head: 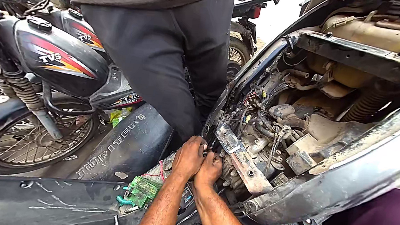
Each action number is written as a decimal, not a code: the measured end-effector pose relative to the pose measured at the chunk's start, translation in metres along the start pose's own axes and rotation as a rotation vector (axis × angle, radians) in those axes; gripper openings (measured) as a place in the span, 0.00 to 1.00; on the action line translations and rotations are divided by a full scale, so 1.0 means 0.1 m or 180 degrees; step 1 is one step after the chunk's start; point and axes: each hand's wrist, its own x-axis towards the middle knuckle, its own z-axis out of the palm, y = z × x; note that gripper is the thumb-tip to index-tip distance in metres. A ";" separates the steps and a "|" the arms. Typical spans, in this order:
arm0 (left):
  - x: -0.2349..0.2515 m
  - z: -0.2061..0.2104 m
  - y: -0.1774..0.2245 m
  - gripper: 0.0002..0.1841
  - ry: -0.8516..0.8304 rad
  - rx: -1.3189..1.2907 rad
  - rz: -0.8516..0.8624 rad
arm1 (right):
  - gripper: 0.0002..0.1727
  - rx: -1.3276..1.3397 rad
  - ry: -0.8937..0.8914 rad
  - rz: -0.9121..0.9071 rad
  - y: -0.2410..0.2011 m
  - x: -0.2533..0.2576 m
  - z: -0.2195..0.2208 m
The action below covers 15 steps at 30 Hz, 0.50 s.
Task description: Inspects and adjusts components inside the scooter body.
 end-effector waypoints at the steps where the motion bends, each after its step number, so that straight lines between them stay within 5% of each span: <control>1: 0.01 0.00 -0.03 0.09 -0.0045 -0.0117 0.0057 | 0.15 0.0191 -0.0021 0.0083 0.00 -0.02 0.00; 15: 0.04 0.00 -0.10 0.10 0.0022 0.0007 0.0303 | 0.12 0.1675 -0.0562 0.1263 -0.14 0.07 0.02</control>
